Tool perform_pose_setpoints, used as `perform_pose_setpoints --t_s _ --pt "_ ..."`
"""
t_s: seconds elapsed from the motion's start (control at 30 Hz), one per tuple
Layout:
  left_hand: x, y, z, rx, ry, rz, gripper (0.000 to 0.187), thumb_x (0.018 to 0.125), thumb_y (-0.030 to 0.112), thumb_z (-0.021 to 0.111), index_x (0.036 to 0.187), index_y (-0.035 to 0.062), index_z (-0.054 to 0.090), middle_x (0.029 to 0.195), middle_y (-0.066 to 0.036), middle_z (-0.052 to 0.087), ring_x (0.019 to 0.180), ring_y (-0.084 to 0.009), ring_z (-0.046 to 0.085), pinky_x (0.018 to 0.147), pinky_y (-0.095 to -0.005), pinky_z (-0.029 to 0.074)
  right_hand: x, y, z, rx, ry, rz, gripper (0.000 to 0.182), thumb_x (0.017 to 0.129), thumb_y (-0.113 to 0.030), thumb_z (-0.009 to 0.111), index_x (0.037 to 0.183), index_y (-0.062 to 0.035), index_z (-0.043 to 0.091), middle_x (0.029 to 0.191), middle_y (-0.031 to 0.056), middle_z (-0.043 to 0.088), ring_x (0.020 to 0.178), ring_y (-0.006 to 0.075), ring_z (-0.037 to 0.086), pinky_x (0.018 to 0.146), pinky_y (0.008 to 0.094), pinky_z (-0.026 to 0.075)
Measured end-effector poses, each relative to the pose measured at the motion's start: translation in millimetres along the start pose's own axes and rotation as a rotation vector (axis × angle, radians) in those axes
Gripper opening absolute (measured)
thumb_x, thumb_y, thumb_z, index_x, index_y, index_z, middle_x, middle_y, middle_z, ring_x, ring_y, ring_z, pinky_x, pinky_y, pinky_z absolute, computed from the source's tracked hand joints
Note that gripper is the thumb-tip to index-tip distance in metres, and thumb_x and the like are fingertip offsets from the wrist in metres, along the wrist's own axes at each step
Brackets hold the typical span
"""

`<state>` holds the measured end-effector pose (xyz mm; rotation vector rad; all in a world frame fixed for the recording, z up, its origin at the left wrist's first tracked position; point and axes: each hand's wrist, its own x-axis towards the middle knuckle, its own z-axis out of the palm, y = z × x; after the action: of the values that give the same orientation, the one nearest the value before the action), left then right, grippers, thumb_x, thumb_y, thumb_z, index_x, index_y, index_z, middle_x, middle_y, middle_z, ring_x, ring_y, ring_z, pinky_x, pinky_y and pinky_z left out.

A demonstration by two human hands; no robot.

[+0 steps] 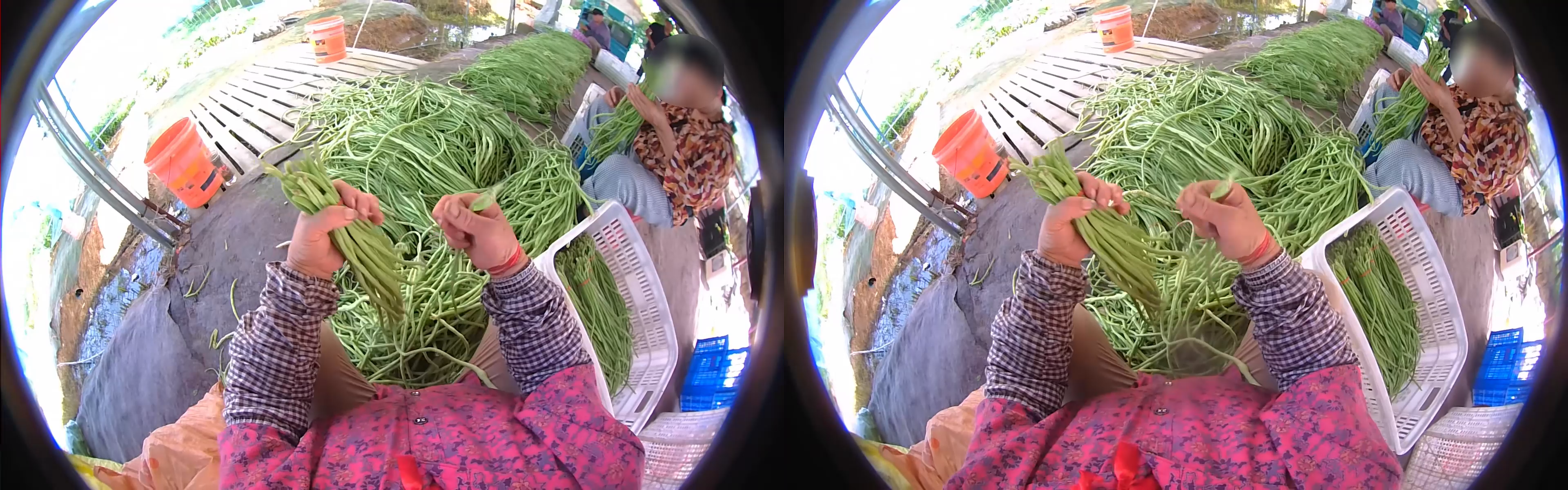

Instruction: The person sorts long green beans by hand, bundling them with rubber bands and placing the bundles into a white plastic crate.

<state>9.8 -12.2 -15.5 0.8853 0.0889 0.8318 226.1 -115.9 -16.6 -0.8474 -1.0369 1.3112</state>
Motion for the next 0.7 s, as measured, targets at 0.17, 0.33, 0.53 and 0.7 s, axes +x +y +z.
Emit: perform_pose_setpoints --t_s 0.17,0.33,0.53,0.7 --pt "-6.2 -11.3 22.7 0.196 0.097 -0.087 0.019 0.073 0.000 0.061 0.089 0.0037 0.051 0.079 -0.008 0.055 0.071 -0.0233 0.059 0.067 -0.0386 0.050 -0.9 -6.6 34.7 -0.084 0.121 -0.138 0.013 0.091 -0.019 0.059 0.087 -0.0065 0.058 0.064 -0.0074 0.049 0.047 0.0000 0.035 0.042 0.0172 0.026" --pt "-6.6 -19.5 34.4 0.344 0.089 -0.151 0.024 0.074 -0.003 0.063 0.095 0.0023 0.052 0.076 -0.005 0.056 0.062 -0.0190 0.061 0.056 -0.0347 0.052 -2.4 -16.8 46.3 -0.185 0.128 -0.289 0.012 0.087 -0.005 0.061 0.098 -0.0005 0.060 0.082 -0.0004 0.059 0.075 0.0060 0.052 0.066 0.0206 0.043" --pt "-3.3 -29.2 45.1 0.366 0.040 -0.167 0.017 0.076 -0.002 0.065 0.090 -0.0011 0.055 0.072 -0.005 0.059 0.061 -0.0148 0.061 0.053 -0.0275 0.050 -0.7 -9.6 40.3 -0.272 0.121 -0.562 0.017 0.081 -0.004 0.068 0.096 -0.0005 0.062 0.084 -0.0004 0.060 0.074 0.0068 0.052 0.069 0.0229 0.045" --pt "-0.4 -31.5 53.3 0.561 0.034 -0.143 0.017 0.073 -0.002 0.061 0.090 -0.0008 0.059 0.073 -0.001 0.058 0.063 -0.0081 0.057 0.053 -0.0244 0.046 -3.8 -14.7 42.7 -0.551 0.209 -0.567 0.018 0.074 -0.003 0.074 0.088 -0.0006 0.063 0.078 0.0002 0.063 0.068 0.0060 0.051 0.064 0.0218 0.044"
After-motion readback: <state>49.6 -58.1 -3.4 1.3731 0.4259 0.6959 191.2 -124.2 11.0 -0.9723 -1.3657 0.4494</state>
